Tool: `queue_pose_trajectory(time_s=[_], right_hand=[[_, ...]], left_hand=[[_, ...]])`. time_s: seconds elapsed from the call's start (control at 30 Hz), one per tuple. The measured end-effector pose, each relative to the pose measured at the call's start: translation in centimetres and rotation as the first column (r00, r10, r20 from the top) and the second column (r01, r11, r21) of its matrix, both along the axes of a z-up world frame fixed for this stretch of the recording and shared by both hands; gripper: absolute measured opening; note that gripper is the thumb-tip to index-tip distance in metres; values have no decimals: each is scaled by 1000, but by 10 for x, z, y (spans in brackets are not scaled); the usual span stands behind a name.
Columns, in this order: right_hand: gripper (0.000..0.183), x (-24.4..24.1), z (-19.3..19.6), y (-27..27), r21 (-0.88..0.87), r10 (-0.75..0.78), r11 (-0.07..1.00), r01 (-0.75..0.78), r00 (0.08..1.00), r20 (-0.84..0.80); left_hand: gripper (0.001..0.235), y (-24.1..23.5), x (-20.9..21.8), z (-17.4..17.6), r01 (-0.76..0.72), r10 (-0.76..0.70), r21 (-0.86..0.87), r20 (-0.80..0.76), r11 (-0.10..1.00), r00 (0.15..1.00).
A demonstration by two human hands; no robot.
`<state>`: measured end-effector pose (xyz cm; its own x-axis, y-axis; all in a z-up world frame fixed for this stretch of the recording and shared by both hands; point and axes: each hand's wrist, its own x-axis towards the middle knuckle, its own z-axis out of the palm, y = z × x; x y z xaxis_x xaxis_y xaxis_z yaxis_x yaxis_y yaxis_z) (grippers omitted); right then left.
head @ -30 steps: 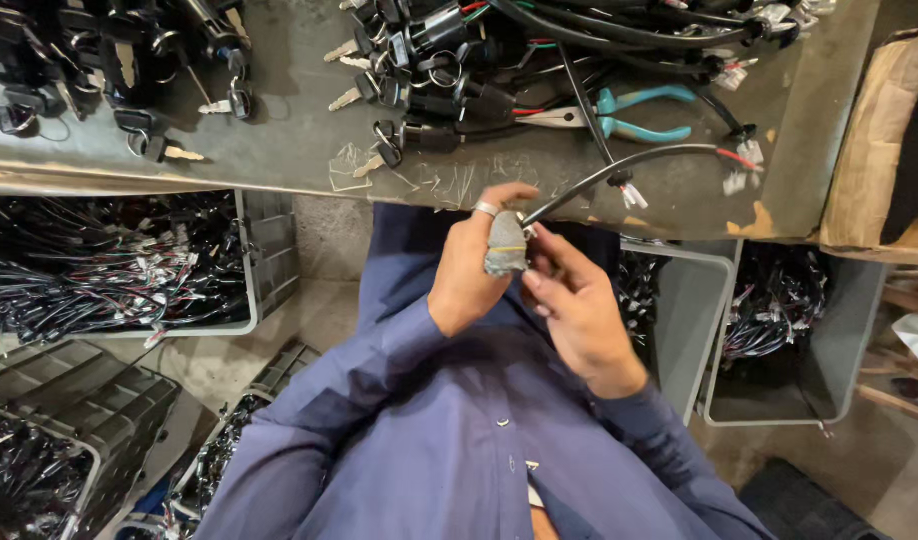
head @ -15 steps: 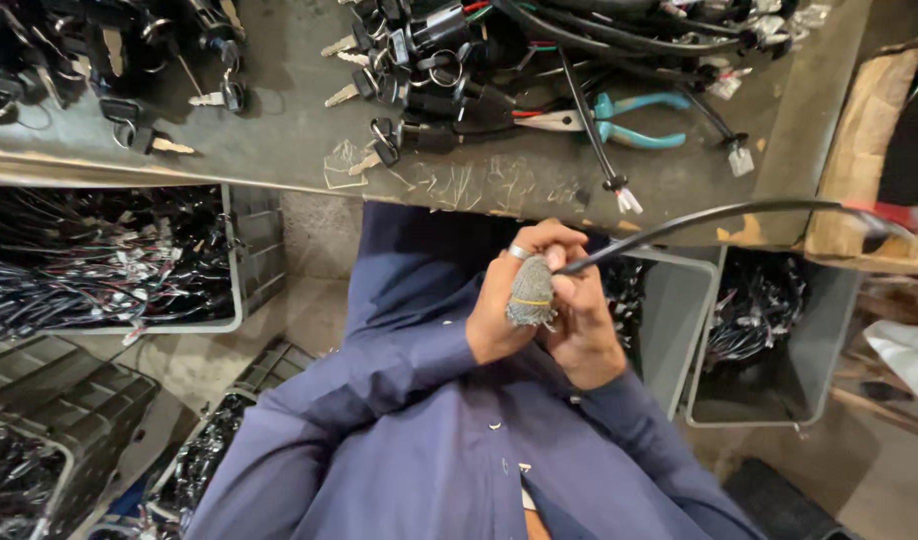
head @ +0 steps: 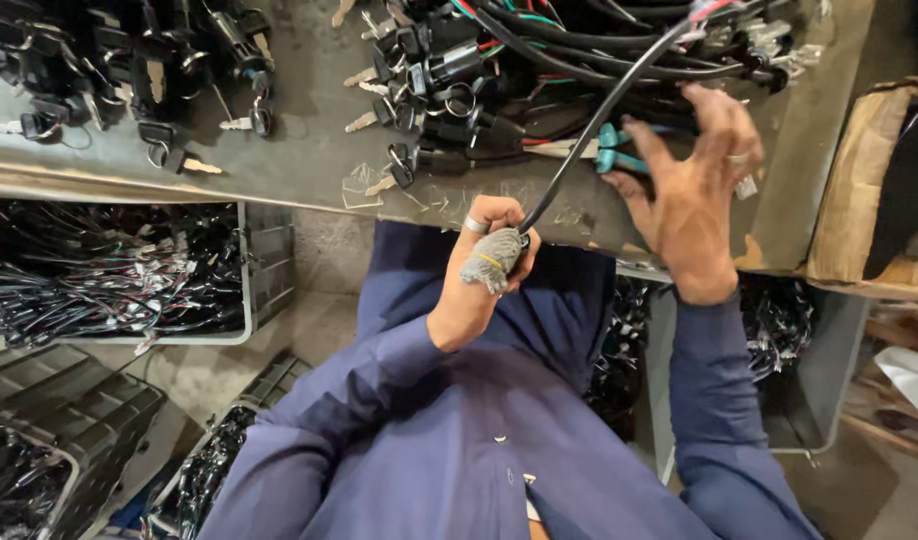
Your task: The person repeatedly strips the outer insulation from black wires using pliers, then pulls out the inner colored wires. The person handles multiple wires one at a time, placing the stripped wires on the table.
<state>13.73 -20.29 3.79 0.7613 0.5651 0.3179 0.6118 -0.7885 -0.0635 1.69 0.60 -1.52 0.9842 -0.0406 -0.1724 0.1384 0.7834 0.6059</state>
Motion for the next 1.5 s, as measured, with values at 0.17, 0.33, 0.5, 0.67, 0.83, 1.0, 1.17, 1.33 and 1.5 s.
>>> queue_pose_trajectory(time_s=[0.17, 0.33, 0.5, 0.67, 0.83, 1.0, 1.17, 1.33, 1.5], right_hand=[[38, -44, 18, -10, 135, -112, 984, 116, 993, -40], [32, -135, 21, -5, 356, 190, 507, 785, 301, -935], [62, -154, -8, 9, 548, 245, 746, 379, 609, -754], [69, -103, 8, -1, 475, 301, 879, -40, 819, -488], [66, -90, 15, 5, 459, 414, 863, -212, 818, -400], [53, -76, 4, 2, 444, 408, 868, -220, 827, -387], [49, -64, 30, 9, 326, 349, 917, -229, 855, -383], [65, -95, 54, 13, 271, 199, 959, -84, 879, -432], [60, -105, 10, 3, 207, 142, 978, -24, 807, -573]], left_hand=[[6, 14, 6, 10, 72, -67, 75, -64, 995, 996], [11, 25, 6, 20, 210, -197, 160, -94, 965, 976], [40, 19, -5, 35, 220, -261, 457, 27, 862, 965], [44, 20, -14, 55, 157, -227, 551, 61, 820, 972], [40, 18, -20, 61, 159, -165, 264, -1, 951, 986], [50, 20, -33, 57, 125, -236, 595, 113, 794, 965], [36, 20, -27, 58, 212, -198, 263, -79, 941, 977], [46, 34, -23, 51, -7, -306, 786, 249, 618, 919], [43, 28, -19, 16, 155, -436, 909, 33, 387, 899]])
